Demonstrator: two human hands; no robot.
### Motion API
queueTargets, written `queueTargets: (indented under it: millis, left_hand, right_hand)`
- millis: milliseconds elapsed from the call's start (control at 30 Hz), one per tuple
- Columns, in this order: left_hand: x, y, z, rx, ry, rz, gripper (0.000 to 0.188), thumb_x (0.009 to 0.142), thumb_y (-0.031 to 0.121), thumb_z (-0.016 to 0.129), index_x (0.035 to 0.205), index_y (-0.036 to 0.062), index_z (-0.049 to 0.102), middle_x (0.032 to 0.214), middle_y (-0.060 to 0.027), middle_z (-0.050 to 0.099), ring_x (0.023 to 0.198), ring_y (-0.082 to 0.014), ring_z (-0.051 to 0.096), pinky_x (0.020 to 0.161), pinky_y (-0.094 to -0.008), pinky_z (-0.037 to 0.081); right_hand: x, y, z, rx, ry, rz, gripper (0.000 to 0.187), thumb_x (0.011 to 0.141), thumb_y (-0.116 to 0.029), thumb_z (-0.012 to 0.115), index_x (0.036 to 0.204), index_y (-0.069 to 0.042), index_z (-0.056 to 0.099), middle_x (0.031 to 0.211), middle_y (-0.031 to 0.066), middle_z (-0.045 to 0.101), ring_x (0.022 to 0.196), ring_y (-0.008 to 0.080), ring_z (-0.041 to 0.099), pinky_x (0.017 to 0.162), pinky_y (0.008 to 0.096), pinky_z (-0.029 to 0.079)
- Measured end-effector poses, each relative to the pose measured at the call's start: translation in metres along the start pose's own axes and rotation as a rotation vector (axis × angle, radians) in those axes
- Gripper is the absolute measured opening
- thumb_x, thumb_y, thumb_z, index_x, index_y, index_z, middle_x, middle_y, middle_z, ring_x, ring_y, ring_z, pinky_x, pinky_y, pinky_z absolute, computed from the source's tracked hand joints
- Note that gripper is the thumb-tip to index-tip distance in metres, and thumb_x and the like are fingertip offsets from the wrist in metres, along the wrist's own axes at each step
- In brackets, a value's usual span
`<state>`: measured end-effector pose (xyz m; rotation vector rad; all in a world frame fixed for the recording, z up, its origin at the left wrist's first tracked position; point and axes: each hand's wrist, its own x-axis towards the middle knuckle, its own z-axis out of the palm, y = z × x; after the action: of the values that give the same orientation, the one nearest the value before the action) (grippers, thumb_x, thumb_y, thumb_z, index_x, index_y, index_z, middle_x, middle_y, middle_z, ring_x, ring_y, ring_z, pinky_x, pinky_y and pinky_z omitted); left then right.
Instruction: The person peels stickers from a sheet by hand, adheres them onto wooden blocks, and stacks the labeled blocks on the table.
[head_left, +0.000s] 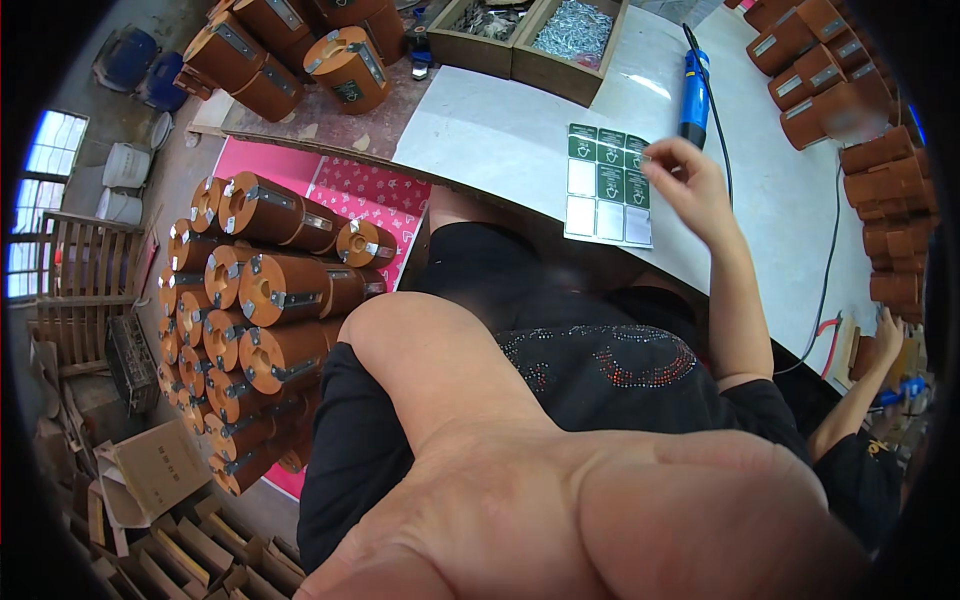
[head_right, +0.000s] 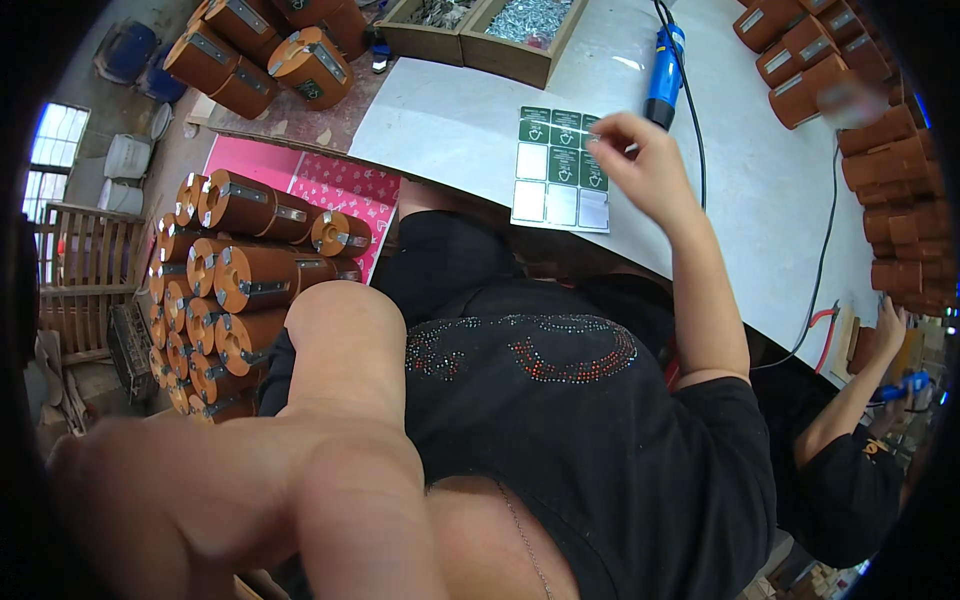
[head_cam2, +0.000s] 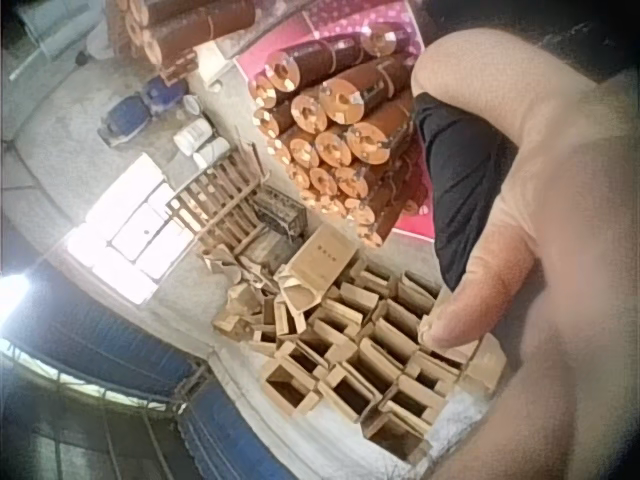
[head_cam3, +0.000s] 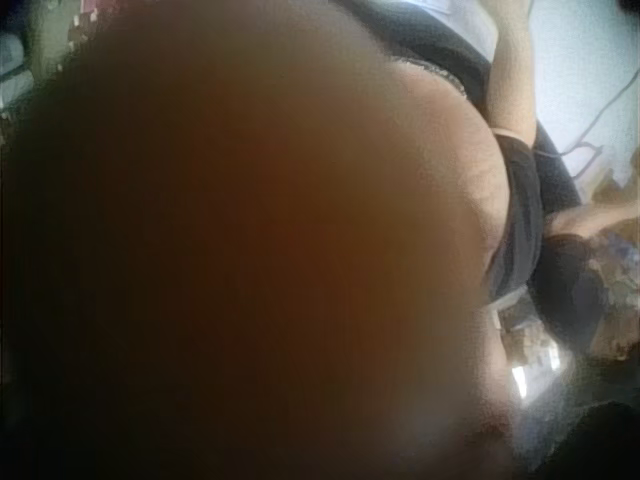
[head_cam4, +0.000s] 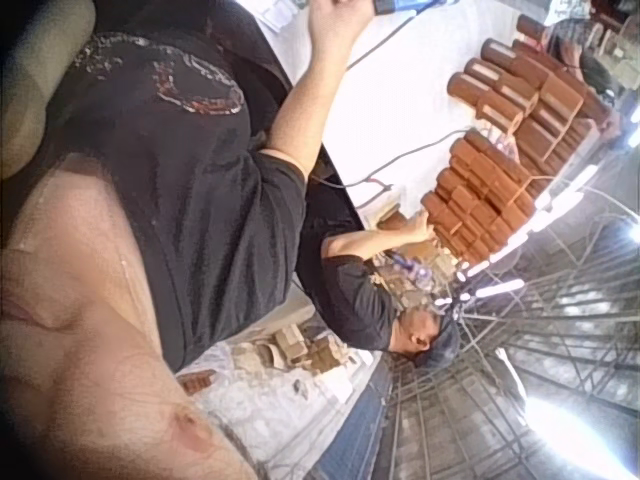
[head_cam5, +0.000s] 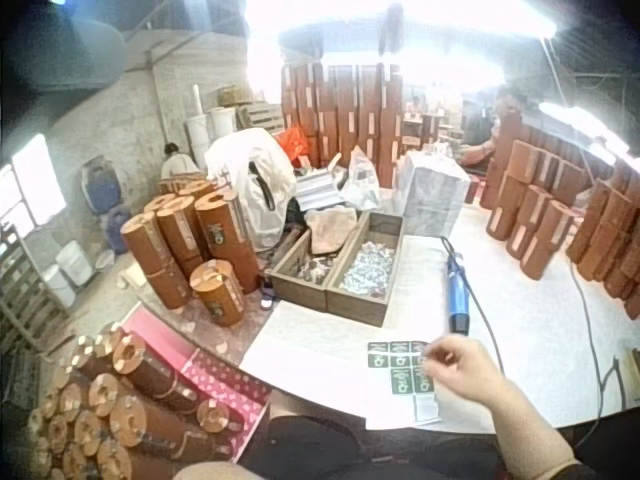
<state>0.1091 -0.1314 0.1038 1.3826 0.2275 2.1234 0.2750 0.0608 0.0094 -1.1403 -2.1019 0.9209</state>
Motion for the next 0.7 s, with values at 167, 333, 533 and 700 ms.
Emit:
queueTargets:
  millis: [167, 333, 533, 700]
  left_hand:
    - [-0.009, -0.007, 0.007, 0.058, 0.002, -0.055, 0.02, 0.09, 0.014, 0.045, 0.109, 0.0083, 0.049, 0.099, -0.0042, 0.051, 0.097, -0.0166, 0.046, 0.085, -0.0324, 0.038]
    - [-0.015, -0.02, 0.009, 0.14, -0.002, -0.106, 0.022, 0.091, 0.014, 0.044, 0.111, 0.005, 0.046, 0.101, -0.0073, 0.051, 0.095, -0.0182, 0.047, 0.085, -0.0328, 0.039]
    - [0.011, -0.051, -0.039, 0.177, 0.045, -0.156, 0.025, 0.092, 0.015, 0.043, 0.112, 0.001, 0.043, 0.104, -0.011, 0.051, 0.093, -0.02, 0.049, 0.085, -0.0333, 0.041]
    - [-0.086, -0.089, -0.098, 0.285, 0.616, -1.086, 0.021, 0.086, 0.011, 0.057, 0.106, 0.0061, 0.05, 0.094, -0.0048, 0.055, 0.082, -0.013, 0.056, 0.071, -0.0267, 0.047]
  right_hand:
    - [-0.016, 0.01, 0.018, -0.125, -0.056, -0.144, 0.016, 0.074, -0.007, 0.065, 0.089, -0.001, 0.061, 0.089, 0.0089, 0.062, 0.081, 0.023, 0.058, 0.068, 0.0312, 0.047]
    - [-0.03, 0.019, 0.034, -0.383, -0.006, -0.441, 0.024, 0.071, -0.009, 0.066, 0.093, -0.002, 0.06, 0.102, 0.0104, 0.061, 0.093, 0.0288, 0.055, 0.081, 0.0381, 0.045]
    - [-0.055, 0.022, 0.04, -0.409, 0.024, -0.456, 0.034, 0.07, -0.011, 0.068, 0.102, -0.003, 0.059, 0.112, 0.0118, 0.057, 0.105, 0.0298, 0.052, 0.089, 0.0388, 0.043]
    - [-0.066, 0.01, 0.047, -0.375, 0.019, -0.428, 0.043, 0.065, -0.012, 0.072, 0.104, -0.002, 0.058, 0.115, 0.0119, 0.056, 0.107, 0.0299, 0.051, 0.091, 0.0384, 0.042]
